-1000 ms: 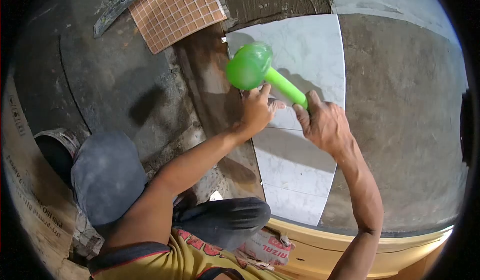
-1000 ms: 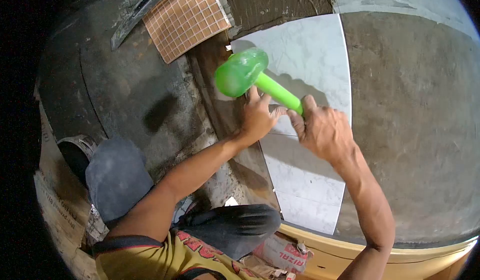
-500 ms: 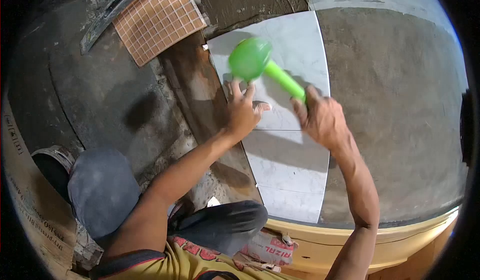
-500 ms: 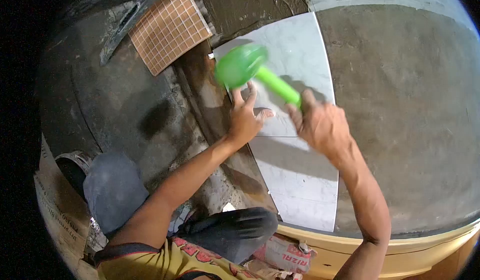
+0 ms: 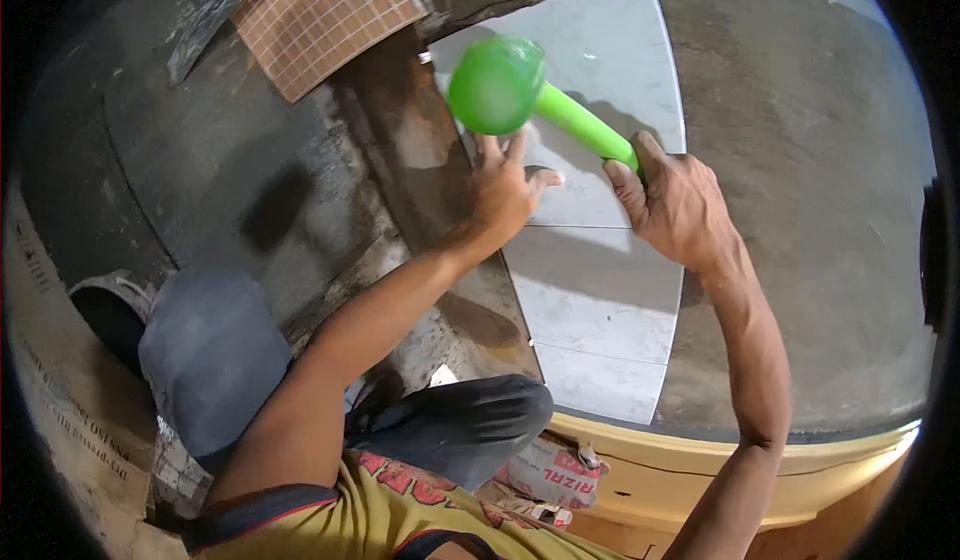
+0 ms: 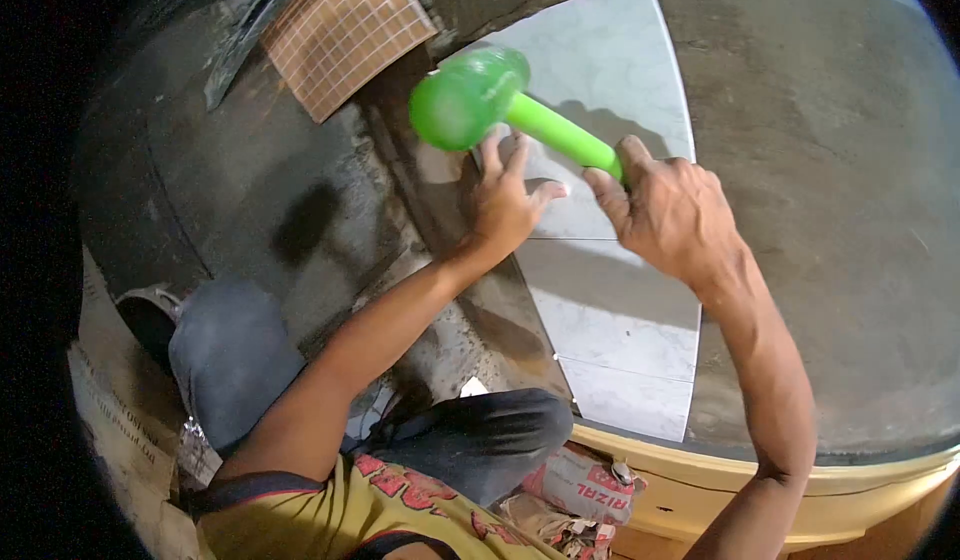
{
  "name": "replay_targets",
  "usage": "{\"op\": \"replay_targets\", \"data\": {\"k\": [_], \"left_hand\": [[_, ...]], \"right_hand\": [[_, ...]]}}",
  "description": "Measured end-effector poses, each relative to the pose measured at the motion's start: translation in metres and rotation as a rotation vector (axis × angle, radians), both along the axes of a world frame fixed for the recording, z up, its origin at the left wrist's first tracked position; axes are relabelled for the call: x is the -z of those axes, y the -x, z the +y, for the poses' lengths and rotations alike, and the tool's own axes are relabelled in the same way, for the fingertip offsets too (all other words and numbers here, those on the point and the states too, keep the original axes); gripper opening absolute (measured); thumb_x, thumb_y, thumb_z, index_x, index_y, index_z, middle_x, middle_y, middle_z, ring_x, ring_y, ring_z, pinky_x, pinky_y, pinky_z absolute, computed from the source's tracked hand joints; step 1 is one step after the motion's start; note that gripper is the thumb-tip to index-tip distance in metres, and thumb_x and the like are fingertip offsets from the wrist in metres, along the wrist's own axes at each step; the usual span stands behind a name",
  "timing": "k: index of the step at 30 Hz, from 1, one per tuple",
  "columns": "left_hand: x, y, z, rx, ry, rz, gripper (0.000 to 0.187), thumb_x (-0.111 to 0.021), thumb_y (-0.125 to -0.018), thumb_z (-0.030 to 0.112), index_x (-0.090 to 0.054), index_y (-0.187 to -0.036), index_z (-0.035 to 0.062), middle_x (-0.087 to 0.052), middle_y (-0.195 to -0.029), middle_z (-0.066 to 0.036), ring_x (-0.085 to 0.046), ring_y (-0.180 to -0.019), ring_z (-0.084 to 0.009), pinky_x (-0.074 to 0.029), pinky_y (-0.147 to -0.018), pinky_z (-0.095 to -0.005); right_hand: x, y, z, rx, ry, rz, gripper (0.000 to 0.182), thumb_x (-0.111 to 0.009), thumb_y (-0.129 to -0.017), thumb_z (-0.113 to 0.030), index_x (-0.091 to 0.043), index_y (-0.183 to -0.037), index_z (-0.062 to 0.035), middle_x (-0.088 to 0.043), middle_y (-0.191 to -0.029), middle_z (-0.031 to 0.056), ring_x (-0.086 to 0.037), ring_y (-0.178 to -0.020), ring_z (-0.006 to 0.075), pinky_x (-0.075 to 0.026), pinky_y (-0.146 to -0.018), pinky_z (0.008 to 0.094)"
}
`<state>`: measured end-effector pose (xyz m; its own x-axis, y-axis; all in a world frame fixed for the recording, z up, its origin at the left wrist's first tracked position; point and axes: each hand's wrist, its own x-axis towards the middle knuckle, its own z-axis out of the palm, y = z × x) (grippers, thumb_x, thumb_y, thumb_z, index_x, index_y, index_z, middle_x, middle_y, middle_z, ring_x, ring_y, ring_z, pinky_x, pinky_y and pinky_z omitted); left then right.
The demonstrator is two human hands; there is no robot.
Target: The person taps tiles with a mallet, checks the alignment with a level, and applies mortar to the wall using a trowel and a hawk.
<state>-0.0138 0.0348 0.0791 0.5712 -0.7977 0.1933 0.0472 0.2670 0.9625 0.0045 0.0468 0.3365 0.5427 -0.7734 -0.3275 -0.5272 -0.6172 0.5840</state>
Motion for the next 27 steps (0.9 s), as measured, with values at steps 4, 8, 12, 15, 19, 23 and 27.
{"op": "replay_targets", "data": {"k": [4, 8, 12, 15, 19, 23, 27], "left_hand": [[0.003, 0.001, -0.007, -0.027, 0.006, -0.029, 0.096, -0.086, -0.079, 0.041, -0.040, -0.151, -0.0028, -0.031, -0.152, -0.032, -0.041, -0.139, -0.0520, -0.049, -0.102, -0.0515], [0.010, 0.014, -0.010, -0.086, 0.037, -0.052, 0.081, -0.083, -0.082, 0.040, -0.051, -0.140, -0.0067, -0.034, -0.147, -0.033, -0.045, -0.132, -0.0526, -0.047, -0.103, -0.0534], [0.002, 0.001, -0.003, 0.013, 0.003, 0.017, 0.077, -0.085, -0.082, 0.033, -0.051, -0.141, -0.0028, -0.031, -0.153, -0.033, -0.039, -0.141, -0.0523, -0.048, -0.104, -0.0524], [0.004, 0.006, -0.007, -0.078, 0.035, -0.061, 0.076, -0.085, -0.081, 0.020, -0.050, -0.144, -0.0020, -0.030, -0.154, -0.032, -0.043, -0.138, -0.0517, -0.050, -0.102, -0.0536], [0.005, 0.009, -0.008, -0.039, 0.034, 0.006, 0.081, -0.084, -0.081, 0.024, -0.047, -0.146, -0.0045, -0.030, -0.152, -0.032, -0.038, -0.139, -0.0543, -0.046, -0.105, -0.0551], [0.006, 0.009, -0.013, -0.074, 0.104, 0.048, 0.087, -0.084, -0.081, 0.037, -0.046, -0.145, -0.0072, -0.030, -0.149, -0.032, -0.030, -0.141, -0.0578, -0.040, -0.109, -0.0587], [0.002, 0.003, -0.006, -0.065, 0.084, 0.000, 0.094, -0.086, -0.079, 0.037, -0.041, -0.149, -0.0070, -0.031, -0.148, -0.032, -0.033, -0.139, -0.0571, -0.041, -0.109, -0.0580]], "right_hand": [[0.016, 0.005, -0.010, -0.055, 0.067, 0.074, 0.043, -0.055, -0.106, -0.041, -0.061, -0.098, 0.0015, -0.063, -0.060, 0.0201, -0.067, -0.058, 0.0410, -0.055, -0.057, 0.0488], [0.028, 0.000, -0.008, -0.063, -0.037, 0.100, 0.038, -0.057, -0.106, -0.038, -0.058, -0.097, -0.0007, -0.062, -0.062, 0.0224, -0.065, -0.063, 0.0445, -0.052, -0.057, 0.0515], [0.037, -0.001, -0.015, -0.083, 0.006, 0.096, 0.039, -0.058, -0.105, -0.039, -0.060, -0.099, -0.0007, -0.062, -0.061, 0.0209, -0.067, -0.063, 0.0440, -0.053, -0.057, 0.0510], [0.039, 0.004, -0.018, -0.143, -0.015, 0.068, 0.040, -0.058, -0.105, -0.039, -0.059, -0.096, -0.0005, -0.062, -0.060, 0.0209, -0.066, -0.060, 0.0435, -0.052, -0.055, 0.0501], [0.040, -0.003, -0.020, -0.140, -0.001, 0.045, 0.040, -0.058, -0.105, -0.039, -0.060, -0.097, 0.0000, -0.060, -0.058, 0.0206, -0.064, -0.058, 0.0441, -0.051, -0.055, 0.0512], [0.033, 0.002, -0.022, -0.106, -0.008, 0.029, 0.040, -0.057, -0.106, -0.038, -0.060, -0.095, 0.0004, -0.060, -0.059, 0.0208, -0.064, -0.059, 0.0438, -0.052, -0.056, 0.0508], [0.028, -0.002, -0.012, -0.092, -0.019, 0.029, 0.047, -0.057, -0.104, -0.045, -0.064, -0.097, 0.0005, -0.063, -0.061, 0.0204, -0.067, -0.059, 0.0430, -0.055, -0.056, 0.0498]]}}
